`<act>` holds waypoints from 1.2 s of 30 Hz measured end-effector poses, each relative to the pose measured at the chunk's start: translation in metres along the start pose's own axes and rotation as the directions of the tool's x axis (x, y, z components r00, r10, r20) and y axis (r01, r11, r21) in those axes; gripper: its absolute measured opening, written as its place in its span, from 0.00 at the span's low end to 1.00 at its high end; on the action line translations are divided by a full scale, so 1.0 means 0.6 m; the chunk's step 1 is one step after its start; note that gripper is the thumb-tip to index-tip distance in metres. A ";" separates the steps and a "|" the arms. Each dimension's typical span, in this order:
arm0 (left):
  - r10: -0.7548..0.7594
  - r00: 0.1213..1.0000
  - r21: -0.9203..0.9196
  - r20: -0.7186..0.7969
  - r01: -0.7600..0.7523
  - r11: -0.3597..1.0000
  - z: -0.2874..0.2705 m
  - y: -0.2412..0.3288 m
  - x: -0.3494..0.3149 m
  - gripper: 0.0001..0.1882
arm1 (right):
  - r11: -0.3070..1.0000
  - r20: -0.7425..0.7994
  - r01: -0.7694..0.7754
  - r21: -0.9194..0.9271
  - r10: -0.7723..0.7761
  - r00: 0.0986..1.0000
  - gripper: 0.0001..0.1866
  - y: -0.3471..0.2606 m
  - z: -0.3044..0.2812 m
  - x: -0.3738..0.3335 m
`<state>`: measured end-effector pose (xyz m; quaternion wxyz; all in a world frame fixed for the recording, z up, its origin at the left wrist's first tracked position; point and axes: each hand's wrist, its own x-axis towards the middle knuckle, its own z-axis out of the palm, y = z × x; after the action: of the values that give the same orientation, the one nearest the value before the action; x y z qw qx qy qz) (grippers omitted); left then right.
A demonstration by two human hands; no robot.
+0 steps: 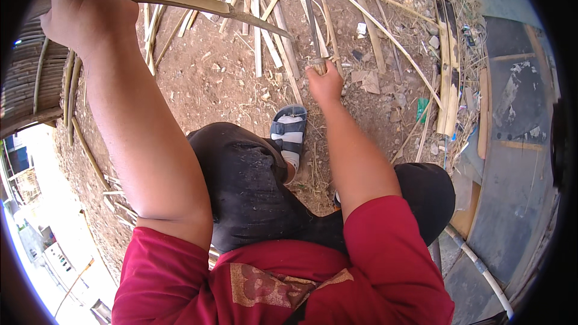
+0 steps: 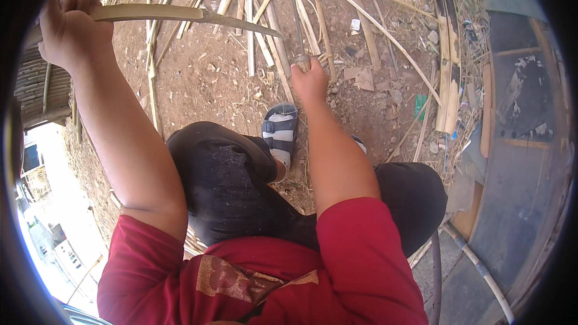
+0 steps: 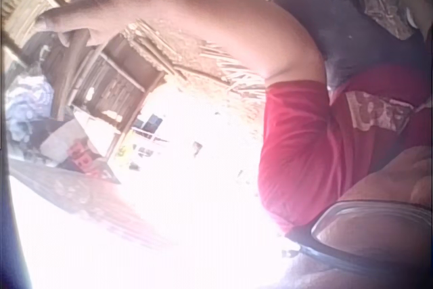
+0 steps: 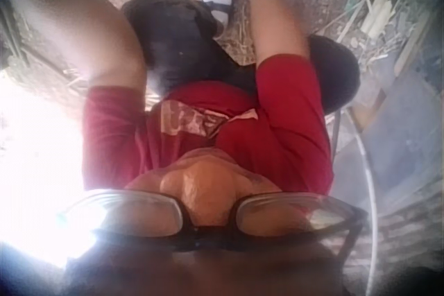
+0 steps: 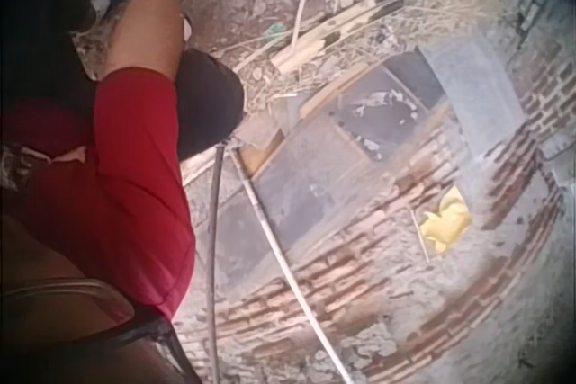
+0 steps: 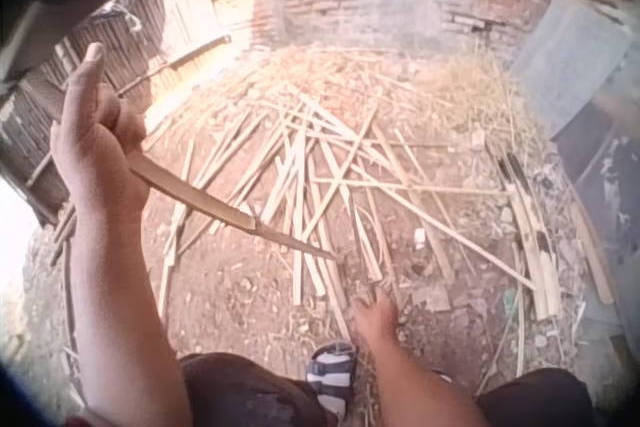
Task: The person shaves thin layers off a piece of wood using a machete while working in an outdoor yard.
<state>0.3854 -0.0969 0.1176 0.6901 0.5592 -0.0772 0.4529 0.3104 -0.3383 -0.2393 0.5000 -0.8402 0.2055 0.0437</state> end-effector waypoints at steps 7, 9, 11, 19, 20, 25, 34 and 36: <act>0.026 0.998 0.021 -0.065 -0.025 0.999 0.044 -0.011 -0.035 0.16 | 0.999 -0.109 0.006 0.047 -0.001 0.994 0.25 -0.059 -0.037 0.037; 0.005 0.999 0.008 -0.037 -0.005 1.000 0.038 -0.010 -0.031 0.16 | 0.997 -0.177 -0.034 0.067 0.045 0.983 0.24 -0.058 -0.038 0.037; 0.010 1.000 -0.003 -0.027 -0.010 1.000 0.025 -0.004 -0.024 0.16 | 0.997 -0.205 0.013 0.071 0.002 0.979 0.24 -0.067 -0.035 0.037; 0.008 1.000 0.011 0.022 -0.009 1.000 0.029 -0.008 -0.024 0.15 | 0.994 -0.246 0.075 0.075 -0.055 0.968 0.22 -0.081 -0.048 0.036; 0.002 0.999 0.015 0.036 -0.002 1.000 0.027 -0.008 -0.022 0.15 | 0.991 -0.266 0.102 0.082 -0.077 0.961 0.22 -0.087 -0.050 0.034; 0.010 1.000 0.058 -0.004 -0.010 0.998 0.022 -0.007 -0.022 0.13 | 0.972 -0.337 0.222 0.079 -0.183 0.924 0.25 -0.090 -0.030 0.011; 0.017 1.000 0.071 0.022 -0.019 0.997 0.018 -0.015 -0.015 0.12 | 0.901 0.140 -0.100 -0.422 0.174 0.975 0.26 0.057 -0.003 -0.010; 0.050 0.999 0.096 0.000 -0.050 0.994 0.010 -0.015 -0.009 0.11 | 0.938 0.116 -0.052 -0.342 0.097 0.989 0.25 0.040 -0.002 -0.008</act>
<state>0.3908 -0.1046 0.1103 0.6510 0.5892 -0.0684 0.4737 0.2964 -0.3477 -0.2570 0.3585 -0.9005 0.1933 0.1522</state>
